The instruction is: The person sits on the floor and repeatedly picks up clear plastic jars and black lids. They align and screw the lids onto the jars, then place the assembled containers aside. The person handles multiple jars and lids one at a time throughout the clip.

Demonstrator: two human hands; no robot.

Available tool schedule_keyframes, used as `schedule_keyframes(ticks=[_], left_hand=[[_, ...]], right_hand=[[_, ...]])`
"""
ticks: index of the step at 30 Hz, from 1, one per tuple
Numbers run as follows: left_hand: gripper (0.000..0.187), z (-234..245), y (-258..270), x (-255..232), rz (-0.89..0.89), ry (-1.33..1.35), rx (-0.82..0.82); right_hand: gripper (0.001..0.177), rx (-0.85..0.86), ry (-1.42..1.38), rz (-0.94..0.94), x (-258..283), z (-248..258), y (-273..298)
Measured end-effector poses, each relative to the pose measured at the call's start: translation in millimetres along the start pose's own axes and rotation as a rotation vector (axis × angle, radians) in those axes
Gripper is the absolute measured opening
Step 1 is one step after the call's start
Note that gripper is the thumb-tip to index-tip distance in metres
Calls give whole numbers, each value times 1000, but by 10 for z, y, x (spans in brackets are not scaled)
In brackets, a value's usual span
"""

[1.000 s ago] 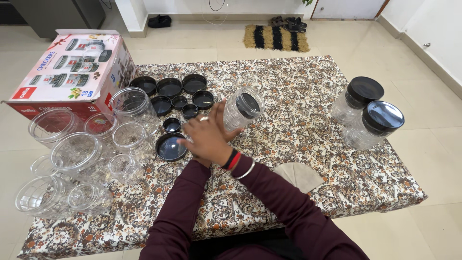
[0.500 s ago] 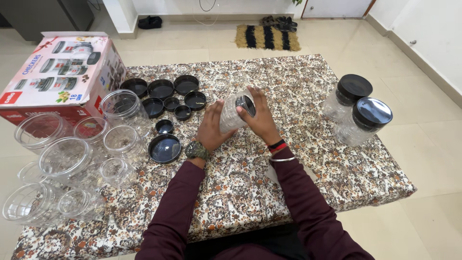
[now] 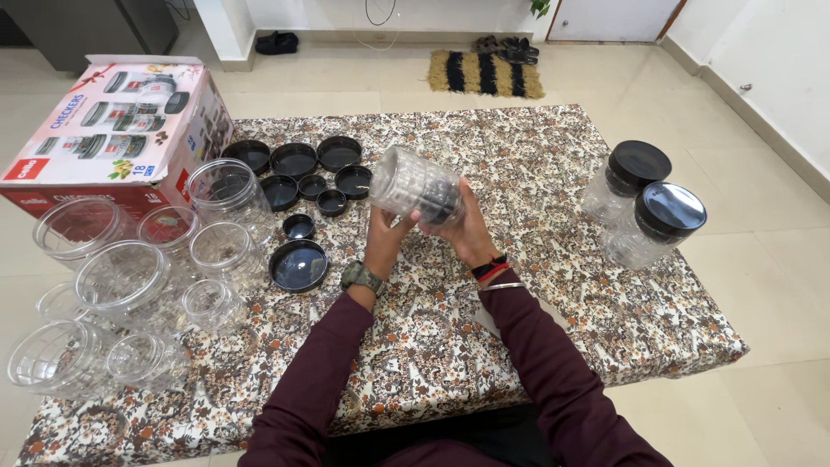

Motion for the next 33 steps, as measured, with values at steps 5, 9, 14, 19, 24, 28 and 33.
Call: schedule_keyframes(ticks=[5,9,14,19,24,28,33], left_hand=[[114,-17,90,-182,-61,59,-31],[116,-29,168,-391,-276,-261,-62],[118,-38,221,-507,-445,-539,-93],[110,-34,204,-470,-443,-540,-99],[119,-19,215,-444,-467,-670,-163],[118,-50,271,-497,-561,-653,-105],[110,-52,328,-596,-404,-351,-112]], right_hand=[[82,106,-161,-79,-150,-67,28],[89,72,-314,-115,-251,-29,-3],[96,71,-440,-137,-322,13,-8],[90,98,-340,-129,-344,-13,31],[82,61,-419,-100,-429,35,-12],[71,91,-471,5,-433,85,-44],[70,-62,-436,-106,-371,122,-33]])
Point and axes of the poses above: each hand's wrist, its own y-axis away from the middle knuckle, its own z-axis out of the back of the hand, x = y × z, the point moved 3 cm from there along -y, towards the middle knuckle, and after that the axes turned 9 degrees about z, right-handed, at the moved point
